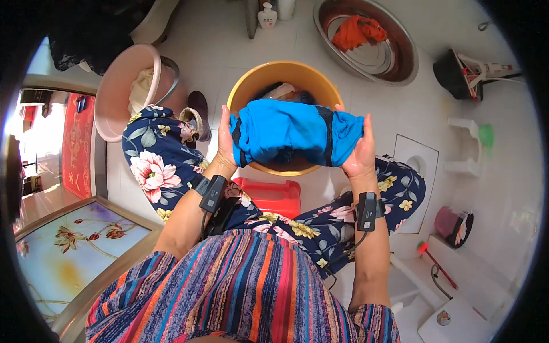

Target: Hand washing clothes in a bucket using soap and scrubbing by hand.

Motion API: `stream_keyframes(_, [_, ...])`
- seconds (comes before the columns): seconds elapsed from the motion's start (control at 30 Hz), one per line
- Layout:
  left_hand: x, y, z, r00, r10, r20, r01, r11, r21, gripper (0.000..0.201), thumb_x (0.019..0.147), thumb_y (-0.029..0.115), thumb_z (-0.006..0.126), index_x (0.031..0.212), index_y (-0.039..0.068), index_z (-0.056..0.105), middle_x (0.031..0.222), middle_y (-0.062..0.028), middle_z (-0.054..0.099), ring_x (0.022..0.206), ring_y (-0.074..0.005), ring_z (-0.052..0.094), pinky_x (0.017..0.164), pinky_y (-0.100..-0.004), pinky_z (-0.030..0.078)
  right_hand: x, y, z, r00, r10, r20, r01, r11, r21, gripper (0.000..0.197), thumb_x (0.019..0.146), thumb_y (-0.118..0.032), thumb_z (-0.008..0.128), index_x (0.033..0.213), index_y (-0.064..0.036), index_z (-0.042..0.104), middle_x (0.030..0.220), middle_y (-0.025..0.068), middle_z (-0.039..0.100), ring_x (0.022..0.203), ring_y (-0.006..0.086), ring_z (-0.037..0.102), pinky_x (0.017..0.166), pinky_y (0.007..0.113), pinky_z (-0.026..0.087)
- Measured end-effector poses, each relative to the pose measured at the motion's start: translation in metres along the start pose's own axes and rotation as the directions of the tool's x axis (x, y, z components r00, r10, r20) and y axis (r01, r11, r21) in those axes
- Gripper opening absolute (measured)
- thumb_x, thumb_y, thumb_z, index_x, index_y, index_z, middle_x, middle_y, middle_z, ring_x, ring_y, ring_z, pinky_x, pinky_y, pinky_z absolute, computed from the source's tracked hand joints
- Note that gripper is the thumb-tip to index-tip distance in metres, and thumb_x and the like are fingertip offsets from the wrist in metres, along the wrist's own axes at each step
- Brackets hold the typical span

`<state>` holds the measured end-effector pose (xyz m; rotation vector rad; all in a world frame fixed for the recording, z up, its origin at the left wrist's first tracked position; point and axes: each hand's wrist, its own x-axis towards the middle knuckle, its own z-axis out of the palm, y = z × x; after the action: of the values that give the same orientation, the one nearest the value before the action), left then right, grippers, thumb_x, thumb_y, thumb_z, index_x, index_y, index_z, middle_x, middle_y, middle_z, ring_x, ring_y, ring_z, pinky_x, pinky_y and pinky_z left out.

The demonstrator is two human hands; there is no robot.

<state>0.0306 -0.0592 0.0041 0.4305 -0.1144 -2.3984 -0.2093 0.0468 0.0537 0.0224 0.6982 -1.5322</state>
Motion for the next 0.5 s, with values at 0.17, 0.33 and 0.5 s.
stream_keyframes(0.17, [0.003,0.000,0.003,0.999,0.020,-0.026,-0.020,1.000,-0.004,0.077,0.085,0.060,0.037,0.129,-0.003,0.034,0.127,-0.0222,0.044,0.116,-0.0336,0.045,0.099,-0.0450,0.035,-0.001,0.010,-0.011,0.994,-0.106,-0.035,0.042,0.644,-0.764,0.044,0.082,-0.022,0.062,0.118,-0.0003,0.050,0.103,0.0087,0.058,0.094,0.0172,0.054,0.087,0.031,0.043])
stream_keyframes(0.33, [0.012,-0.002,0.010,0.997,-0.074,0.023,0.076,0.992,-0.100,0.073,0.085,0.057,0.040,0.126,-0.003,0.039,0.126,-0.0206,0.045,0.115,-0.0334,0.046,0.099,-0.0443,0.035,0.023,0.020,-0.021,0.999,0.005,-0.053,-0.050,0.413,-0.909,0.038,0.077,-0.010,0.064,0.112,-0.0013,0.050,0.097,0.0046,0.058,0.087,0.0140,0.055,0.081,0.028,0.044])
stream_keyframes(0.5, [0.038,-0.017,0.021,0.995,-0.096,0.019,0.097,0.991,-0.096,0.055,0.087,0.049,0.046,0.115,0.003,0.051,0.115,-0.0163,0.055,0.105,-0.0295,0.054,0.094,-0.0420,0.042,0.080,0.039,-0.040,0.906,-0.423,0.013,0.288,0.595,-0.750,0.023,0.077,-0.001,0.051,0.099,-0.0020,0.056,0.093,0.0045,0.060,0.085,0.0141,0.057,0.079,0.030,0.045])
